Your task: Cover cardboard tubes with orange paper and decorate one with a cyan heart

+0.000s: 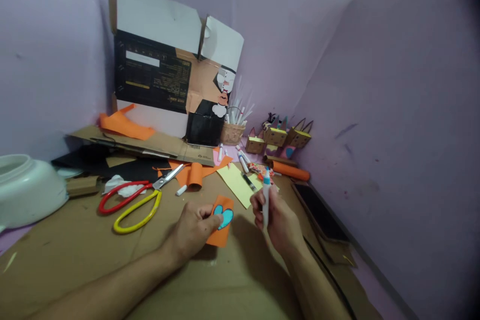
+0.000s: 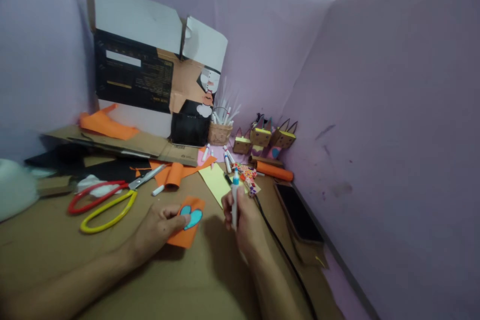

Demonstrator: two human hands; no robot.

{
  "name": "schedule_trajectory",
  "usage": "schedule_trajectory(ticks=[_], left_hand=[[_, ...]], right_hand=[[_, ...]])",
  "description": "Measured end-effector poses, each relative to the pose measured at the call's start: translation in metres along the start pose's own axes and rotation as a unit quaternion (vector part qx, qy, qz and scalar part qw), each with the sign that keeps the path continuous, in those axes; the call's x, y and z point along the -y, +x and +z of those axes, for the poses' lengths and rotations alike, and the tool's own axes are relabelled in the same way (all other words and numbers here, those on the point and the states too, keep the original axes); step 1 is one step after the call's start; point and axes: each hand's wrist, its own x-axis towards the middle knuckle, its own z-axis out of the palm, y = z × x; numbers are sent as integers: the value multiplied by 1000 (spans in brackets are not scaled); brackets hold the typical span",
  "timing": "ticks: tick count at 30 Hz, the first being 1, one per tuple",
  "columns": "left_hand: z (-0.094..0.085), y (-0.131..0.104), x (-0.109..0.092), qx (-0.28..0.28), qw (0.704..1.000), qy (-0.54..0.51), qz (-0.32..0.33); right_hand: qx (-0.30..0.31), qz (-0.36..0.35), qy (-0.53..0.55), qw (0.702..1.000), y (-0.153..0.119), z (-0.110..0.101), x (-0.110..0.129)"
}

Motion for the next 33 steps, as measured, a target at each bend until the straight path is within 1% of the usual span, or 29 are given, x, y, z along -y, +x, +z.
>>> schedule_trajectory(ticks=[1, 3, 6, 9, 11, 13, 16, 20, 24, 28, 30, 33], left_hand=[[0, 0, 0, -1, 1000, 1, 0], [-1, 0, -1, -5, 1000, 3, 0], [-3, -1, -3, -10, 1000, 4, 1], [-3, 0, -4, -8, 1000, 3, 5], [-3, 0, -4, -7, 1000, 4, 9], [-3, 0, -4, -3, 1000, 8, 14], [-2, -3, -5, 11, 1000, 14, 18], [-1, -6, -8, 33, 999, 12, 17], [-1, -7, -10, 54, 998, 11, 18], [-1, -7, -9, 61, 998, 26, 14], [-1, -8, -7, 65, 998, 14, 13], [-1, -7, -5, 70, 997, 3, 16]], right_hand=[[10, 3, 23, 1000, -1, -1, 2], [31, -4, 34, 999, -3, -1, 4], [44, -52, 40, 997, -9, 1, 6], [71, -105, 83, 988, -15, 1, 10], [106, -108, 106, 983, -19, 0, 14], [135, -96, 117, 979, -22, 1, 16], [145, -109, 98, 978, -24, 7, 11], [157, -135, 35, 978, -23, 14, -4], [122, -176, -10, 977, -22, 13, -14], [83, -155, -47, 983, -22, 9, -16], [62, -161, -68, 983, -23, 9, -17], [39, -185, -124, 974, -25, 10, -17]])
